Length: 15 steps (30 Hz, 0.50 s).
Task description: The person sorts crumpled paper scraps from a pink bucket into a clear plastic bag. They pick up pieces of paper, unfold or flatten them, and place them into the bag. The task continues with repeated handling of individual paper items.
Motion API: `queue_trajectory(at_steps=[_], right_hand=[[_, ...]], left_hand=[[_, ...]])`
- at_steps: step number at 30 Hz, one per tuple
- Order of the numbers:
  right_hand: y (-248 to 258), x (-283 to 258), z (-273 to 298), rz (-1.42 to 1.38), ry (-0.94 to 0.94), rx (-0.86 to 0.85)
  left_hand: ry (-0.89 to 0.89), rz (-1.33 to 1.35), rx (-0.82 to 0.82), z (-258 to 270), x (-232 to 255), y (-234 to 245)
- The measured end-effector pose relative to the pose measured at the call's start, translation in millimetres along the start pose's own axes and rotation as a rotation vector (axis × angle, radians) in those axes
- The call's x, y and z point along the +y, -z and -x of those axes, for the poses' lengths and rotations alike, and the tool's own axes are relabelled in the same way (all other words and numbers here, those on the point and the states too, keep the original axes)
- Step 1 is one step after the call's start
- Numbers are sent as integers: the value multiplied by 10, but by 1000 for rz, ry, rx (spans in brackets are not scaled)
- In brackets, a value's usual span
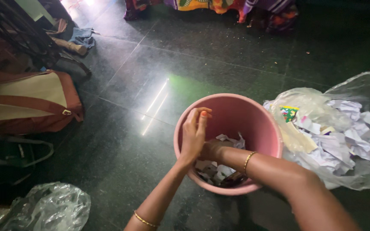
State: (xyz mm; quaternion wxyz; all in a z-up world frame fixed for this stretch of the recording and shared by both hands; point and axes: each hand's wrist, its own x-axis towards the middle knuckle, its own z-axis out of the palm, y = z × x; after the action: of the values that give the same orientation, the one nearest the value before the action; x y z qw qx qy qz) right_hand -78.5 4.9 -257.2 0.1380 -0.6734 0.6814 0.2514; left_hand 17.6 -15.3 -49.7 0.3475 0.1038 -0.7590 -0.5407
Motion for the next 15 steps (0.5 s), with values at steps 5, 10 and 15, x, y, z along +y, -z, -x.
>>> queue_trajectory(at_steps=[5, 10, 15], right_hand=[[280, -47, 42, -51, -5, 64], [782, -36, 687, -164, -16, 178], [1420, 209, 1879, -324, -136, 310]], left_hand=[[126, 2, 74, -99, 81, 41], [120, -35, 114, -204, 129, 133], [67, -62, 120, -197, 159, 149]])
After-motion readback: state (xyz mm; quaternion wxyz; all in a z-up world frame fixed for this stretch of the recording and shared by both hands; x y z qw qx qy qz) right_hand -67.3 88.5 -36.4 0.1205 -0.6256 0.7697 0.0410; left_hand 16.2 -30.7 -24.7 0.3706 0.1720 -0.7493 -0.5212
